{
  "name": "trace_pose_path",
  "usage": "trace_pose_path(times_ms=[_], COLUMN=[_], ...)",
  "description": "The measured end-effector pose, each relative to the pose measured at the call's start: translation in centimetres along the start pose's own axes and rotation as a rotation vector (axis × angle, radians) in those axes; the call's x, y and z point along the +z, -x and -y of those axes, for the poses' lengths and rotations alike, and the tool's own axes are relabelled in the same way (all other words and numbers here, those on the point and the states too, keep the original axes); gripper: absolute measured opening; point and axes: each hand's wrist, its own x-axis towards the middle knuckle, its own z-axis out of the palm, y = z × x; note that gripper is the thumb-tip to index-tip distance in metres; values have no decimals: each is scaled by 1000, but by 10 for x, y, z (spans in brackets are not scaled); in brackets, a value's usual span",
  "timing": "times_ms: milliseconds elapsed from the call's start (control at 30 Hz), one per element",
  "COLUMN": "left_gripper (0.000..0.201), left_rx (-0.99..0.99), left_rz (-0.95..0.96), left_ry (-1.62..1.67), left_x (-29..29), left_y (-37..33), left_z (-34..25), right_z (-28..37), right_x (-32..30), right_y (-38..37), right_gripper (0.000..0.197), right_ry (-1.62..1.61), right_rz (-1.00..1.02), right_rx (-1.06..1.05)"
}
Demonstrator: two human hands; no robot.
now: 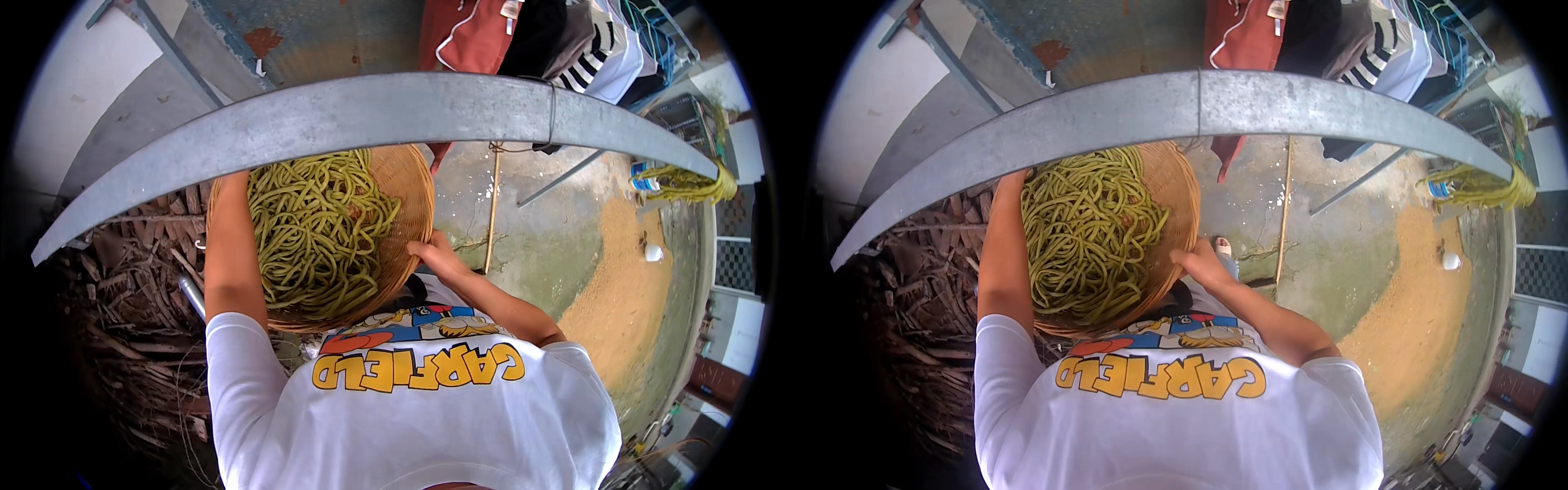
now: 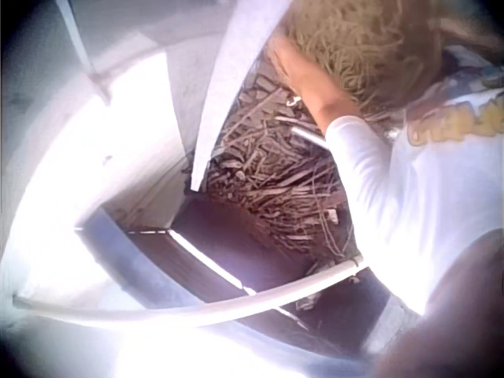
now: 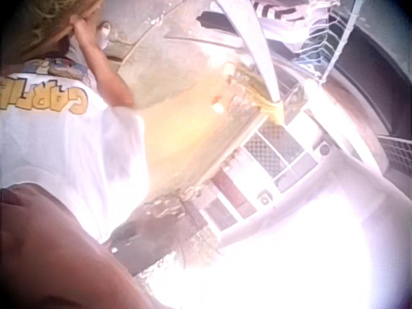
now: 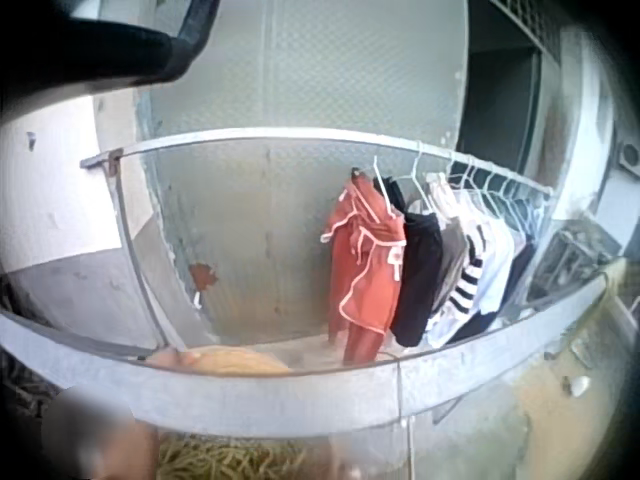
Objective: The person hangs green beans onto a metal laundry rack by hand, picking them from a woven basket and arranging them along the rack.
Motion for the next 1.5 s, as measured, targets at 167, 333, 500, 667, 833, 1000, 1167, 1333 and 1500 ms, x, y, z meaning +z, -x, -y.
trace_pose_path(times_ms=[167,333,500,667,833,1000,1167,1333,1500], left_gripper=[86,81,82,87,94,64,76,78,79], left_rx=[80,69,33,127,338,378,369,701,960], left_rz=[396,675,549,441,520,979,1025,1187,764], left_ry=[-69,-202,-225,-139,61,303,1198,294,320], left_x=[23,22,-13,-34,-100,-155,-98,-146,-118], left_y=[-58,-91,-95,-108,-96,-89,-144,-167,-122], left_z=[-44,-96,-95,-115,-57,-6,-21,-136,-236], right_z=[-29,-42,-45,-17,61,111,115,136,116], right_x=[43,56,71,14,-1,-15,-16,1,-5], right_y=[19,11,1,-7,7,43,37,51,57], right_gripper=[34,35,45,47,51,52,48,44,41], right_ry=[-118,-219,-647,-299,-142,58,296,449,428], right_rz=[-187,-363,-593,-828,-870,-668,-555,-563,-641], right_rx=[10,77,21,-201,-190,-198,-208,-204,-243])
